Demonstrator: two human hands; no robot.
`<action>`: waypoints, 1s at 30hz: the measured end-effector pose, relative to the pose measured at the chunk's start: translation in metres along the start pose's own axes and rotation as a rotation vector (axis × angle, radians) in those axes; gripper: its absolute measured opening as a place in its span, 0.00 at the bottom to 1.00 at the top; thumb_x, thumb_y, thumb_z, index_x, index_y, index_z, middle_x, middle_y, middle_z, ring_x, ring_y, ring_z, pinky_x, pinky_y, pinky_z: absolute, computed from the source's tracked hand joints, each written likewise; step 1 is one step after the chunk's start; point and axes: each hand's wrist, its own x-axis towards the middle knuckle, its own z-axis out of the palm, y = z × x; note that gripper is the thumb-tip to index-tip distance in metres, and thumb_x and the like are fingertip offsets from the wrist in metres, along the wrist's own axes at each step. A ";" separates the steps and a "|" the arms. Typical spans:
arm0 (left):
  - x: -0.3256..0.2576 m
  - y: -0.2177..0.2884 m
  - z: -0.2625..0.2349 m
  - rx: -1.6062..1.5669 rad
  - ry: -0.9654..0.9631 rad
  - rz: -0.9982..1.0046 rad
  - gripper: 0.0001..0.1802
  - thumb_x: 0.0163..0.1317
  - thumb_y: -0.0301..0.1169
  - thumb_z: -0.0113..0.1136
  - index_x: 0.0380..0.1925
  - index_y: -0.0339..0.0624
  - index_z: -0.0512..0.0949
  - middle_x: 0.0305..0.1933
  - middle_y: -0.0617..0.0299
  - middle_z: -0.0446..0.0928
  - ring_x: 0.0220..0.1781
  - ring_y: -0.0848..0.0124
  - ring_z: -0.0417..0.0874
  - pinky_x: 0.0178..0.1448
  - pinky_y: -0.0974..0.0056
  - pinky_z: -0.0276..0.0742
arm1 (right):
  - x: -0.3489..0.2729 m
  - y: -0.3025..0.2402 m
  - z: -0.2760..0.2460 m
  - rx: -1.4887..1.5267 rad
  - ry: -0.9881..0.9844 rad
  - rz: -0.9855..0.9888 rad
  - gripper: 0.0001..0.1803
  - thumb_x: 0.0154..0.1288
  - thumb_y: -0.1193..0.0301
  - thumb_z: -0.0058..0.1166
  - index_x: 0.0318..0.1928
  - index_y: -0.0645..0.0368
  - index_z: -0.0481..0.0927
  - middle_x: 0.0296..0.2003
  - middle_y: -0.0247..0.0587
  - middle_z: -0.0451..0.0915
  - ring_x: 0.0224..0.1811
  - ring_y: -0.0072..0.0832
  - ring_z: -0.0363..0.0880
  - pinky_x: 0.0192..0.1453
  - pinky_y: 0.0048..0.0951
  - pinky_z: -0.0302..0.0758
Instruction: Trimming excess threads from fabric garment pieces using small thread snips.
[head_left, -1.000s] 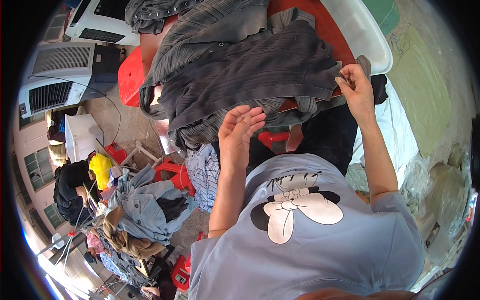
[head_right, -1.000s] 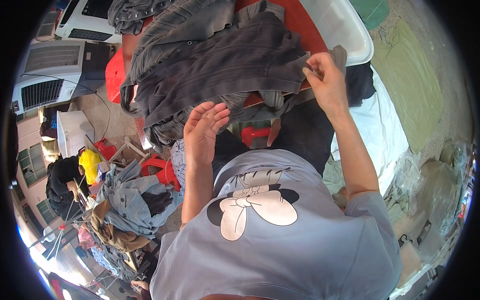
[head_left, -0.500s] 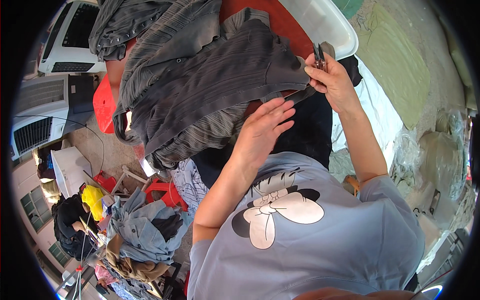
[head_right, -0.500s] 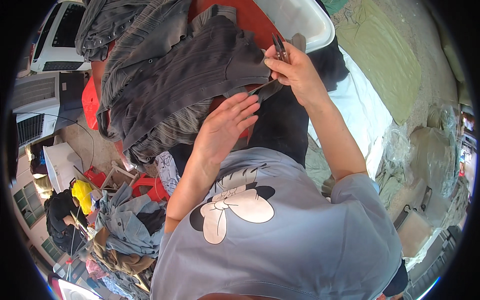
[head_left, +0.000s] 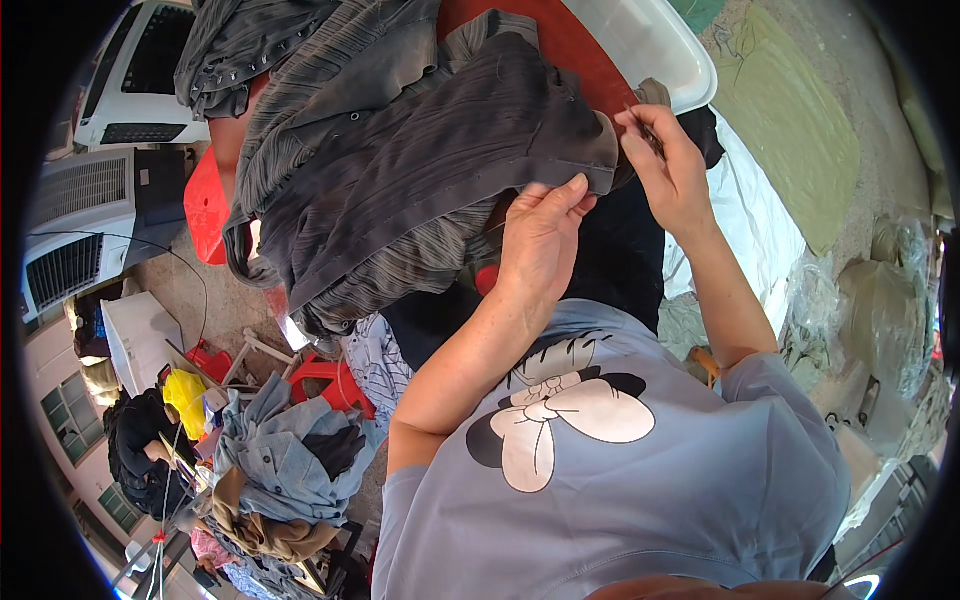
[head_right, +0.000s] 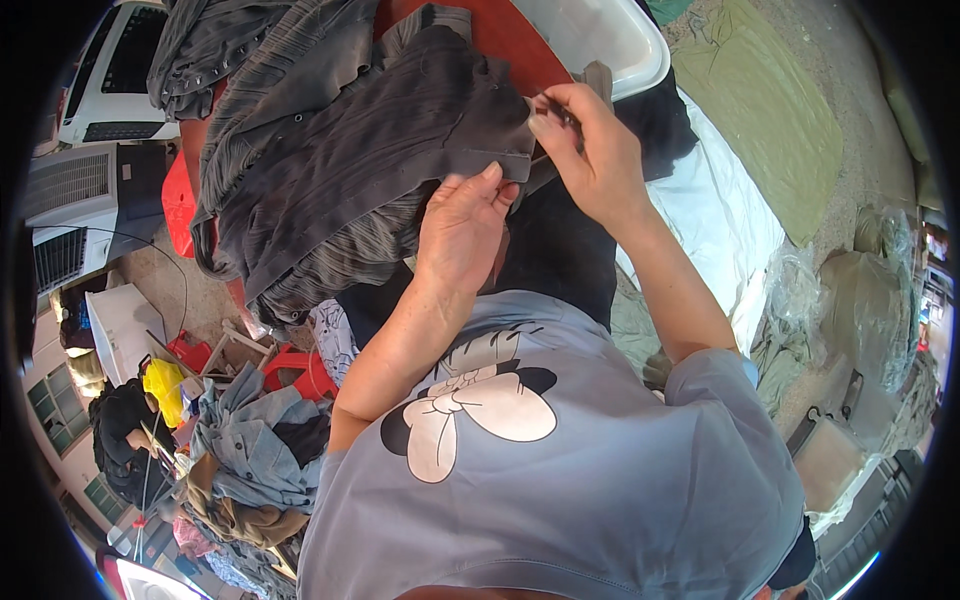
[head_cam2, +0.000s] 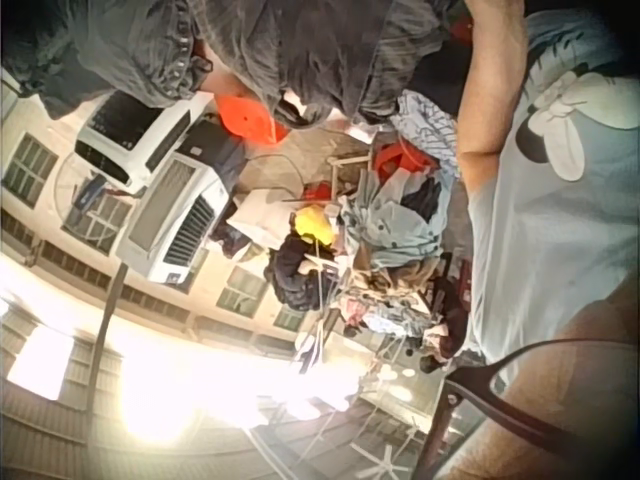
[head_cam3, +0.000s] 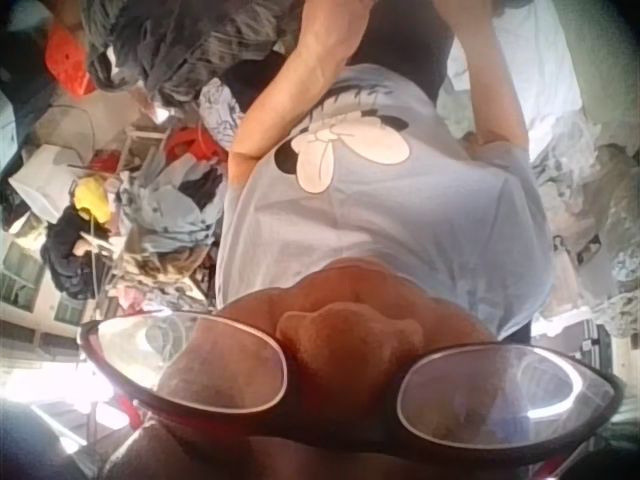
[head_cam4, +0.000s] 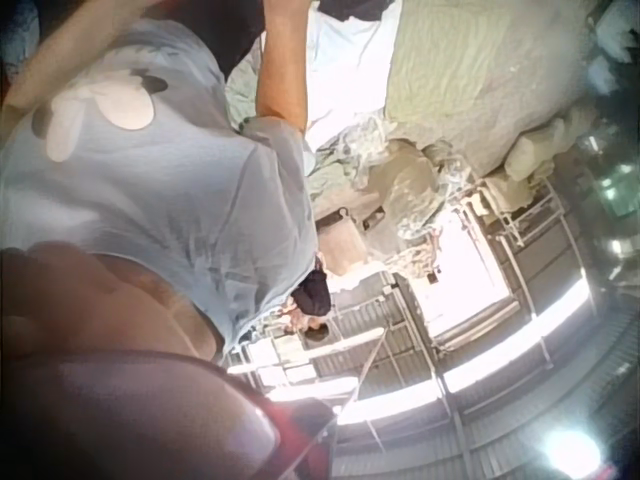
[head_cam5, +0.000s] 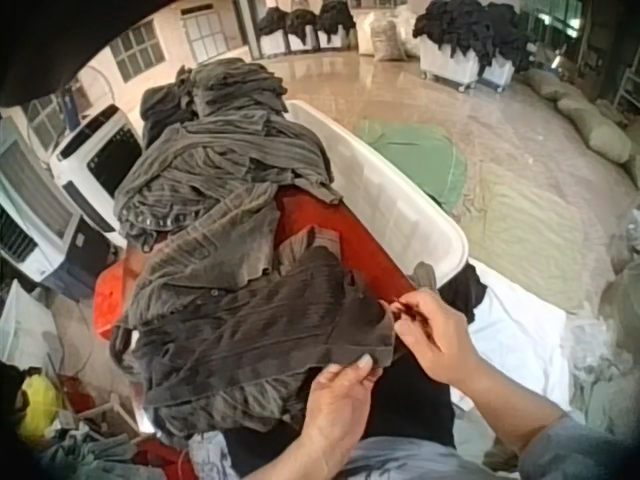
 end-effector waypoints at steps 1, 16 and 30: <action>-0.001 0.001 0.001 -0.003 0.004 0.002 0.05 0.66 0.26 0.60 0.40 0.42 0.81 0.45 0.63 0.82 0.50 0.71 0.79 0.59 0.62 0.71 | -0.001 -0.007 -0.003 0.001 -0.005 0.000 0.11 0.70 0.70 0.56 0.47 0.64 0.77 0.35 0.38 0.81 0.36 0.24 0.80 0.43 0.26 0.76; -0.001 -0.006 0.005 0.106 0.028 0.137 0.13 0.61 0.18 0.61 0.46 0.37 0.81 0.47 0.62 0.82 0.49 0.74 0.81 0.59 0.67 0.74 | -0.014 -0.009 -0.010 -0.410 -0.172 -0.365 0.12 0.62 0.71 0.61 0.46 0.61 0.81 0.29 0.41 0.78 0.29 0.36 0.77 0.31 0.32 0.72; -0.019 0.034 -0.019 -0.014 0.117 0.183 0.10 0.70 0.31 0.55 0.42 0.34 0.79 0.45 0.55 0.82 0.48 0.64 0.82 0.53 0.59 0.79 | -0.002 0.010 -0.023 0.467 -0.149 0.438 0.09 0.66 0.76 0.56 0.47 0.58 0.78 0.33 0.21 0.73 0.30 0.07 0.63 0.33 0.14 0.58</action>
